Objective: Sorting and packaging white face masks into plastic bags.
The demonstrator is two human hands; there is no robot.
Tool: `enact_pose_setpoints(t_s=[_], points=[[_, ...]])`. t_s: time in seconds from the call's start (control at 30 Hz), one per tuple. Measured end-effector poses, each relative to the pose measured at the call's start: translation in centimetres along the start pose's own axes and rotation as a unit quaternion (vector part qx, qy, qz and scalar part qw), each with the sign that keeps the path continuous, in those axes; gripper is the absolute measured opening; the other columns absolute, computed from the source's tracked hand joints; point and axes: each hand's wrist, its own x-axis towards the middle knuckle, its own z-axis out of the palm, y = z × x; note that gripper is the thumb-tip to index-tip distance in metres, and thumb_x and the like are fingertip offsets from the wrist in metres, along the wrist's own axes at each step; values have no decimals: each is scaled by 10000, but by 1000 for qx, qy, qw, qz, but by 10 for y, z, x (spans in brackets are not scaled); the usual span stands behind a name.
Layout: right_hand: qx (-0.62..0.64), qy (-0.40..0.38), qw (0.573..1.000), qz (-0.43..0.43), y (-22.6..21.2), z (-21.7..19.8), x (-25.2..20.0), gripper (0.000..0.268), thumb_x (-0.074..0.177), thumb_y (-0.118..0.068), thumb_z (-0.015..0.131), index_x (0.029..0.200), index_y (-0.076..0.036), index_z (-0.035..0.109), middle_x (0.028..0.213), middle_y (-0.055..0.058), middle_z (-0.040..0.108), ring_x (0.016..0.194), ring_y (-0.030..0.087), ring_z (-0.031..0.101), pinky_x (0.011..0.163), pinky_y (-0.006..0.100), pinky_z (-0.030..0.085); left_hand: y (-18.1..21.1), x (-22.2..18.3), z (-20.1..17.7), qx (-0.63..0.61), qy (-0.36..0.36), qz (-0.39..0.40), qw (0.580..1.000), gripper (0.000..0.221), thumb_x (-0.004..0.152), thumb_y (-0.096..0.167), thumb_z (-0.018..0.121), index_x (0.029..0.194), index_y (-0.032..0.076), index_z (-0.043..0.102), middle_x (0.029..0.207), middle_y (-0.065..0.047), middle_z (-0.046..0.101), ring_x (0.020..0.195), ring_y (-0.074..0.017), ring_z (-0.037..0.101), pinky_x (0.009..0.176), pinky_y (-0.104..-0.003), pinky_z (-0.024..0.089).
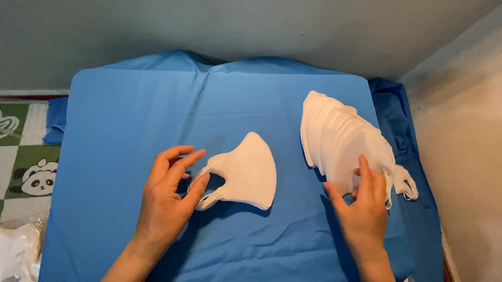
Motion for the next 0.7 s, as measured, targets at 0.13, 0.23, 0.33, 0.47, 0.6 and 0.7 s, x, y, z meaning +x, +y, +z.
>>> enact_pose_setpoints(t_s=[0.13,0.23,0.33,0.47,0.6,0.7], points=[[29,13,999,2,-9,-2,-2,822,839,-250,805,1511,47,437,1200,160,534,753,191,574,650,294,543,0,-1,1,-18,17,-4,1000,412,868,147,724,1274,87,697,1345,-62,558,1005,-157,605,770,-258,531],[112,0,993,21,-8,-9,0,774,825,-170,811,1491,39,477,1173,122,527,697,133,465,653,259,474,1,-1,2,-21,26,3,999,408,852,138,742,1255,90,703,1348,-52,568,1073,-158,619,746,-256,530],[197,-22,979,52,-2,-16,4,729,794,-104,812,1463,-9,539,1155,114,569,702,118,484,659,232,489,1,-1,1,-21,17,-14,1000,417,857,158,733,1268,97,702,1351,-55,559,970,-167,607,685,-252,529],[201,-44,975,86,0,-32,5,454,878,-113,706,1308,19,641,1157,132,676,715,146,579,606,246,483,-4,0,2,-8,13,8,1000,416,869,155,721,1275,71,684,1350,-91,547,1086,-170,605,869,-293,541],[114,6,992,55,18,-39,-2,247,953,-48,669,1165,70,714,1148,176,723,705,211,635,559,286,487,-3,-2,2,-35,19,12,999,424,858,148,725,1277,87,696,1346,-75,565,1071,-169,612,838,-270,538],[116,81,990,13,12,-60,-12,202,944,98,714,1133,170,706,1101,269,705,791,288,641,697,339,518,2,-2,1,-49,30,62,996,389,868,132,702,1248,46,700,1295,-110,604,1157,-215,627,949,-318,517]])
